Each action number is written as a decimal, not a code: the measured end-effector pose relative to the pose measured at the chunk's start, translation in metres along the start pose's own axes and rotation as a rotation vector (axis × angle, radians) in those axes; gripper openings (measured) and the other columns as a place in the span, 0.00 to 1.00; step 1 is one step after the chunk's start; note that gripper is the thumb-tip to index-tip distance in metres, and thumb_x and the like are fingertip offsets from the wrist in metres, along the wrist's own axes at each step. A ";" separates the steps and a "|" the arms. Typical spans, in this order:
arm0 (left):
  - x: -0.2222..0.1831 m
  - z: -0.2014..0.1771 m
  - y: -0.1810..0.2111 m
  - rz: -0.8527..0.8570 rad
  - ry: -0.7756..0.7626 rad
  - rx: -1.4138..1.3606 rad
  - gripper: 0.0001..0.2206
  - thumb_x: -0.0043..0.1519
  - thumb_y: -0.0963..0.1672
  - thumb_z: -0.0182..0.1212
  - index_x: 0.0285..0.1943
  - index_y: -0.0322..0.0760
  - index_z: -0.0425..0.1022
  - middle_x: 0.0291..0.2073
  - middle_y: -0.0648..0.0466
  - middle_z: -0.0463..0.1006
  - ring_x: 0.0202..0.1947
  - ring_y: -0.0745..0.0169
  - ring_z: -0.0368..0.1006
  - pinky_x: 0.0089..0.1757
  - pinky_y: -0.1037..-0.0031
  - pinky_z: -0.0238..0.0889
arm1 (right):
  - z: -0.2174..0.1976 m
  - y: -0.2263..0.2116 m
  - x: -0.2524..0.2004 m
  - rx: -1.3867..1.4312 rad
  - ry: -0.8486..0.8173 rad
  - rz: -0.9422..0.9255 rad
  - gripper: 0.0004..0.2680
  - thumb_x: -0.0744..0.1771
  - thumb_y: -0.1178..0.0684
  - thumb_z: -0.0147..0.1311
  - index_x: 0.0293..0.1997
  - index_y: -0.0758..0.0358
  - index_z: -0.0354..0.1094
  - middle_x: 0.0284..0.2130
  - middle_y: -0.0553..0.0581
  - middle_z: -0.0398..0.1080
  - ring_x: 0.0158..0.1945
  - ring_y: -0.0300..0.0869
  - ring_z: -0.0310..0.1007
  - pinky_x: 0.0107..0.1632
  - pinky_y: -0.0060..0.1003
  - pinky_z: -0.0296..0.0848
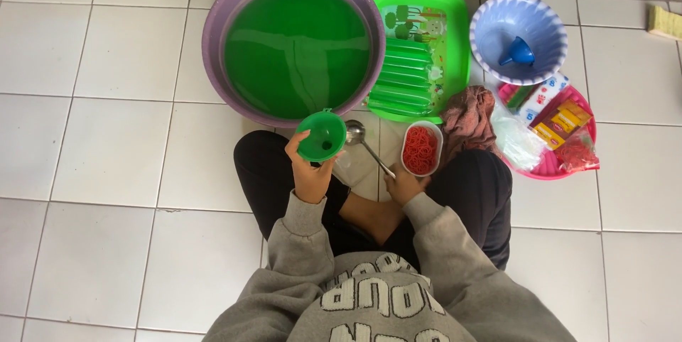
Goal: The person fills a clear plastic bag with green liquid using a funnel and a ladle, then ties the bag shut with a red rubber band.
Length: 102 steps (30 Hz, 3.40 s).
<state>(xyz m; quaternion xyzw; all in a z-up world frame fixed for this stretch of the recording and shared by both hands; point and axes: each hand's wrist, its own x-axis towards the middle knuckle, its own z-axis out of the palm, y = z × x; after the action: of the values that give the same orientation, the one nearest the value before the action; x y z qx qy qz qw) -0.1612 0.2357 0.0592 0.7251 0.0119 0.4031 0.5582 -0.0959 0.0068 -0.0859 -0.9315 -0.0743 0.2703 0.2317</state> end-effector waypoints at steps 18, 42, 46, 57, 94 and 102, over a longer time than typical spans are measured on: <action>-0.052 0.004 -0.201 -0.005 -0.146 0.190 0.24 0.58 0.37 0.67 0.64 0.41 0.65 0.49 0.47 0.74 0.50 0.41 0.74 0.53 0.45 0.67 | -0.094 -0.051 0.056 -0.617 0.787 -0.219 0.06 0.72 0.37 0.47 0.39 0.36 0.64 0.19 0.43 0.72 0.26 0.43 0.80 0.33 0.41 0.79; -0.063 0.030 -0.208 0.252 0.138 0.066 0.20 0.54 0.45 0.73 0.51 0.36 0.70 0.38 0.43 0.80 0.34 0.45 0.79 0.40 0.51 0.67 | -0.094 -0.195 0.298 -0.839 0.609 -0.510 0.18 0.66 0.62 0.50 0.64 0.60 0.68 0.31 0.60 0.75 0.28 0.53 0.80 0.27 0.49 0.76; -0.057 0.030 -0.206 0.246 0.139 0.053 0.19 0.55 0.45 0.71 0.51 0.36 0.69 0.38 0.43 0.80 0.34 0.46 0.78 0.40 0.50 0.67 | -0.102 -0.185 0.280 -0.820 0.558 -0.495 0.19 0.66 0.62 0.50 0.65 0.56 0.67 0.29 0.59 0.75 0.28 0.54 0.81 0.27 0.49 0.77; -0.045 0.026 -0.191 0.223 0.103 0.107 0.21 0.51 0.39 0.71 0.53 0.37 0.69 0.38 0.48 0.80 0.34 0.43 0.78 0.42 0.47 0.68 | -0.097 -0.155 0.208 -0.853 0.197 -0.652 0.10 0.70 0.56 0.45 0.55 0.56 0.72 0.27 0.62 0.78 0.30 0.55 0.82 0.30 0.53 0.79; -0.042 0.030 -0.189 0.242 0.176 0.093 0.20 0.53 0.44 0.73 0.52 0.37 0.70 0.37 0.48 0.80 0.32 0.46 0.78 0.39 0.51 0.69 | -0.090 -0.154 0.300 -0.722 0.383 -0.482 0.08 0.69 0.57 0.49 0.52 0.68 0.70 0.28 0.63 0.74 0.29 0.56 0.80 0.28 0.52 0.78; -0.046 0.029 -0.198 0.240 0.147 0.084 0.19 0.53 0.41 0.70 0.52 0.36 0.70 0.35 0.49 0.80 0.30 0.44 0.77 0.41 0.46 0.67 | -0.093 -0.137 0.246 -0.711 0.157 -0.671 0.09 0.66 0.50 0.57 0.33 0.64 0.78 0.29 0.68 0.78 0.34 0.60 0.82 0.31 0.55 0.79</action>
<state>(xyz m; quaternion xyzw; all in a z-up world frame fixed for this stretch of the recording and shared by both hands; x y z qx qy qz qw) -0.0894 0.2660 -0.1308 0.7124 -0.0173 0.5182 0.4728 0.1600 0.1564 -0.0673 -0.8952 -0.4400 0.0676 -0.0211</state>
